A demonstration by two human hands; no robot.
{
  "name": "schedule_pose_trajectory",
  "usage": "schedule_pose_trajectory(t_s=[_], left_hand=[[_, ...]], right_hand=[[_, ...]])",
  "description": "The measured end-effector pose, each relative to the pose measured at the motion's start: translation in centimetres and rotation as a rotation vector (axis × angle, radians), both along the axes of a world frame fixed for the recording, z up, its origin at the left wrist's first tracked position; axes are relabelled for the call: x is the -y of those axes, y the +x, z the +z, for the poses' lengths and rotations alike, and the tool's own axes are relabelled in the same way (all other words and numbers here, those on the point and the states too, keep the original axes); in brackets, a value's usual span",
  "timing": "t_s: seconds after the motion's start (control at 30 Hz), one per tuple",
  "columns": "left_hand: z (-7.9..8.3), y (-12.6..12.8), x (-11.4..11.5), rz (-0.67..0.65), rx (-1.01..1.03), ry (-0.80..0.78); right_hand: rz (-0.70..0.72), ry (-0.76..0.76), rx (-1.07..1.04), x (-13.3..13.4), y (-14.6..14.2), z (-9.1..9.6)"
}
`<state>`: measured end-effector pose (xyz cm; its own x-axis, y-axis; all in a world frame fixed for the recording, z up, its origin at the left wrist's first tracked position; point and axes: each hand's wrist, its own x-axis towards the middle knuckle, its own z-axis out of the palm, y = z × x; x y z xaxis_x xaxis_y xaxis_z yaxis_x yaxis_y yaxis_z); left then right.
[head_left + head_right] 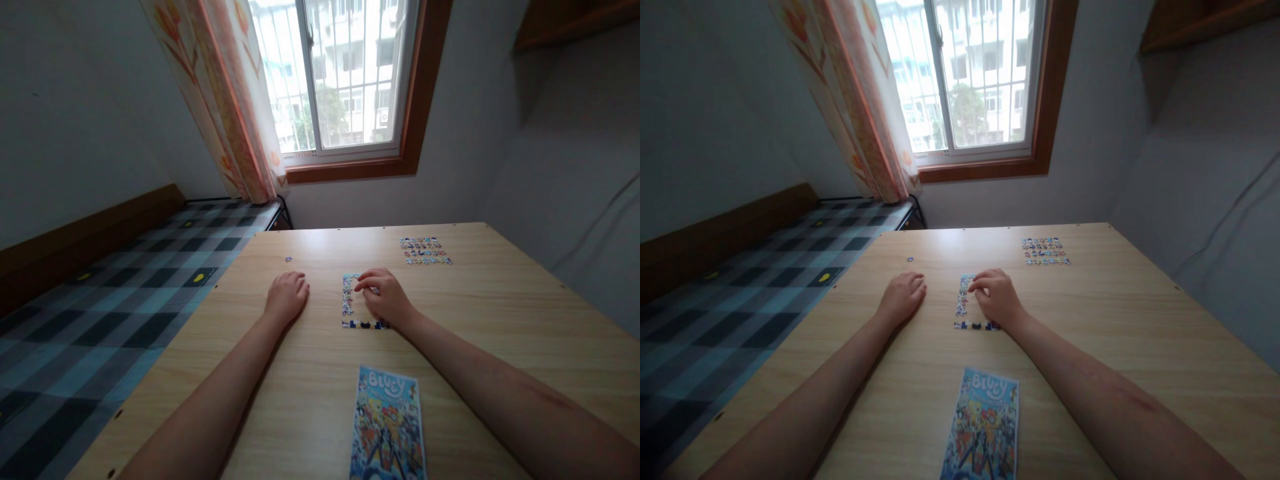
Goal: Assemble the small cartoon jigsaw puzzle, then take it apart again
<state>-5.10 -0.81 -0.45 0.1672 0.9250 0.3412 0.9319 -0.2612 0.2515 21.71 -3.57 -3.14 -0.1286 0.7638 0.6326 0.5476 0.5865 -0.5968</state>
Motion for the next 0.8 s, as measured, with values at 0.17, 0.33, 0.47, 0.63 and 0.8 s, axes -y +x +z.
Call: schedule_pose_trajectory(t_s=[0.17,0.33,0.47,0.63,0.8], left_hand=[[-1.1,-0.3,-0.7,0.25,-0.178,-0.075],[-1.4,0.2,-1.4,0.284,-0.201,-0.133],[-0.7,0.0,-3.8,0.357,-0.141,-0.143],[-0.3,0.0,-7.4,0.433,-0.097,-0.104],[-0.2,0.1,-8.8,0.437,-0.078,-0.083]], right_hand=[[-0.103,-0.065,-0.163,-0.1,0.2,0.5],[-0.121,-0.056,-0.201,-0.1,0.2,0.7],[-0.118,-0.041,-0.178,0.1,0.3,0.8],[-0.15,-0.067,-0.19,0.0,0.8,0.9],[-0.152,-0.065,-0.199,-0.1,1.1,0.9]])
